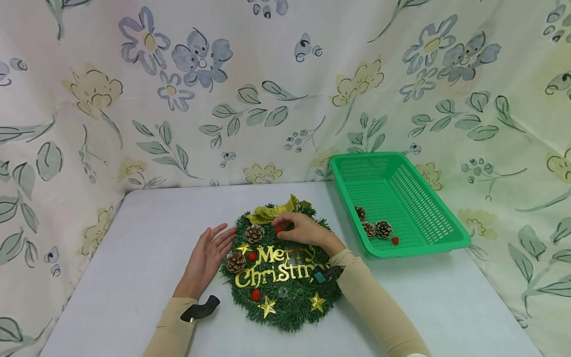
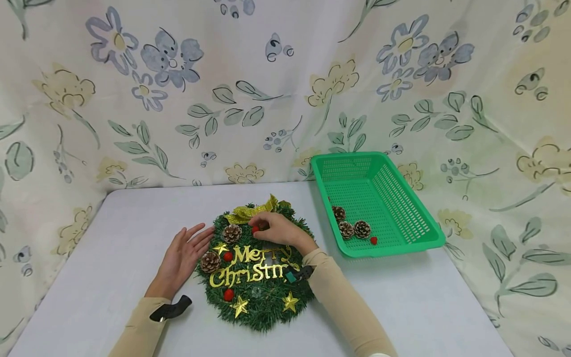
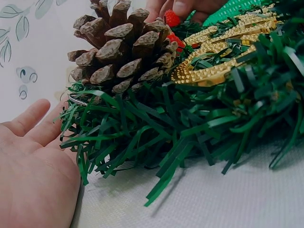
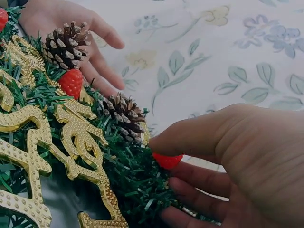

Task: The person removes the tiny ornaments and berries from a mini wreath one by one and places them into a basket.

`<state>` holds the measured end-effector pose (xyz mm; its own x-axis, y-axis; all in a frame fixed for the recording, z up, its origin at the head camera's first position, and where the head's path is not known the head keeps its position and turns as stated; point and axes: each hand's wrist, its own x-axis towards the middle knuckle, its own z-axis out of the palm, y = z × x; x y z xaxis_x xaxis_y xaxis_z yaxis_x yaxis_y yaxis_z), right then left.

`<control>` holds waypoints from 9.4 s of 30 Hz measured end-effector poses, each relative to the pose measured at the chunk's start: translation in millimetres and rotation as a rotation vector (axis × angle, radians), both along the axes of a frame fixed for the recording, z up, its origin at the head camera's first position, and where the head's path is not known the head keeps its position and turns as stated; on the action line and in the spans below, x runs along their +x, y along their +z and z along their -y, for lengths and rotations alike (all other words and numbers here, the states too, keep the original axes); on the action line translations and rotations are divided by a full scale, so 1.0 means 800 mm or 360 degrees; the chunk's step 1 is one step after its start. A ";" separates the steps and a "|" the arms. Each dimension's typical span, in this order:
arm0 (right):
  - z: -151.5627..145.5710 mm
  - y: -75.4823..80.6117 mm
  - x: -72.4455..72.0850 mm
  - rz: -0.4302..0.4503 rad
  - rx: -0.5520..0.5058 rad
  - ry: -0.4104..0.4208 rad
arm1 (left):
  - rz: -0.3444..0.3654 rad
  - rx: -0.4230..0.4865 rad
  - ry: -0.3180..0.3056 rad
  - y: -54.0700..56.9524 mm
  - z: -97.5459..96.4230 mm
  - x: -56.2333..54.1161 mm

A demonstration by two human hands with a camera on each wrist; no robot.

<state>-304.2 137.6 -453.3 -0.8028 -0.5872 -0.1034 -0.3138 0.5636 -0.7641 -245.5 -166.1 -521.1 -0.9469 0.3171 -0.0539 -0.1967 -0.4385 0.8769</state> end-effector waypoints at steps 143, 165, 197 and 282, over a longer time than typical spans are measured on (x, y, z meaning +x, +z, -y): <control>-0.071 0.090 0.003 -0.0286 -0.0028 -0.0196 | -0.0012 0.0028 -0.0002 -0.003 0.000 0.000; -0.100 0.100 -0.007 -0.0274 -0.0028 -0.0325 | 0.0018 -0.0005 0.0002 -0.003 0.002 -0.001; -0.153 0.108 -0.016 -0.0284 0.0095 -0.0561 | 0.0017 0.0005 0.0002 -0.004 0.002 -0.001; -0.221 0.048 -0.056 -0.0101 0.0267 -0.0691 | 0.0002 0.0003 0.0000 -0.004 0.001 -0.001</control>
